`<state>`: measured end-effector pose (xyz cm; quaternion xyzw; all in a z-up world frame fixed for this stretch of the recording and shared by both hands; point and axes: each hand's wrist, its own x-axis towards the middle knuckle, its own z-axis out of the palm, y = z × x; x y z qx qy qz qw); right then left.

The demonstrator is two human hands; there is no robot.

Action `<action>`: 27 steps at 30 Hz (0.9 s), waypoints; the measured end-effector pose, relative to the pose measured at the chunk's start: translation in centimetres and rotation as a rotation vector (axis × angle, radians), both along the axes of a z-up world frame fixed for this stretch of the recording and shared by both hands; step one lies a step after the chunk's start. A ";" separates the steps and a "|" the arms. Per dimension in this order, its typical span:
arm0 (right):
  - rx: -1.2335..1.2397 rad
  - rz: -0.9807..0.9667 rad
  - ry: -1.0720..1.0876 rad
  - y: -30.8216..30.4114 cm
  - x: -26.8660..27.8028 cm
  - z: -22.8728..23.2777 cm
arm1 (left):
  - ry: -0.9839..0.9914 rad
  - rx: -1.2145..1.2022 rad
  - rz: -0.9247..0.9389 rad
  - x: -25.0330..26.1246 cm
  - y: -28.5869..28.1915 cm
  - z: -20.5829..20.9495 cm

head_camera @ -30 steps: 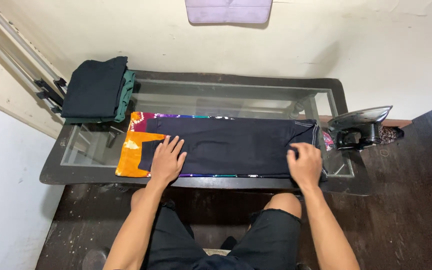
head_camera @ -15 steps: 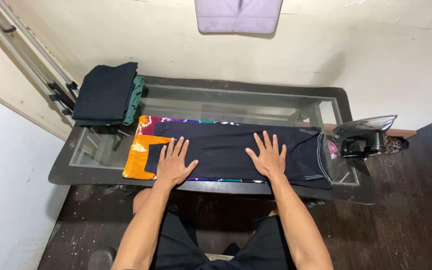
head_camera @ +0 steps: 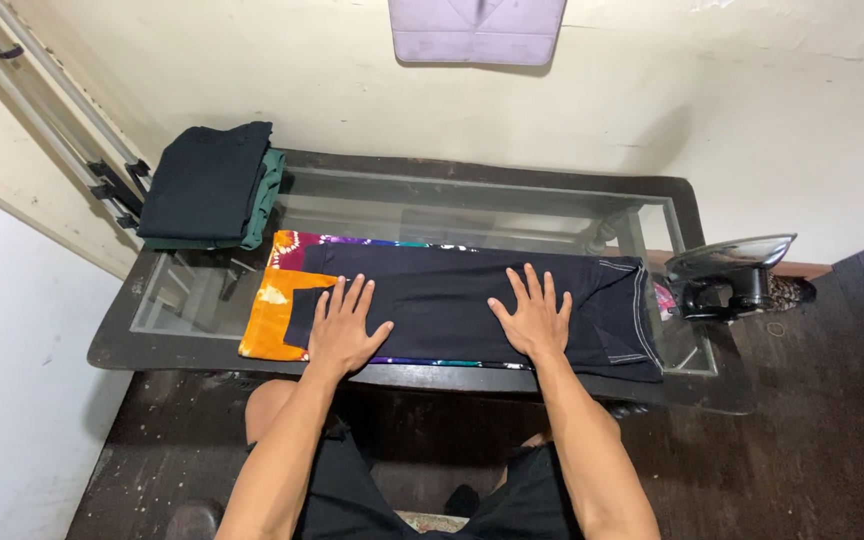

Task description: Ironing a patterned cloth and a black shirt, then folding the shirt on a glass table.

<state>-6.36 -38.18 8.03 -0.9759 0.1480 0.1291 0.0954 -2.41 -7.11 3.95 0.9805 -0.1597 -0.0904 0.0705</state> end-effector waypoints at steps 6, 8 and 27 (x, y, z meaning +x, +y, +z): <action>-0.013 -0.007 -0.013 0.1 0.1 -0.3 | 0.016 -0.012 -0.004 0.0 0.1 0.2; -0.008 -0.014 -0.016 0.0 0.0 -0.4 | 0.016 -0.009 -0.009 0.1 0.1 0.1; -0.133 0.151 -0.107 -5.4 -3.1 -2.0 | 0.041 -0.016 -0.062 -0.5 -1.9 1.2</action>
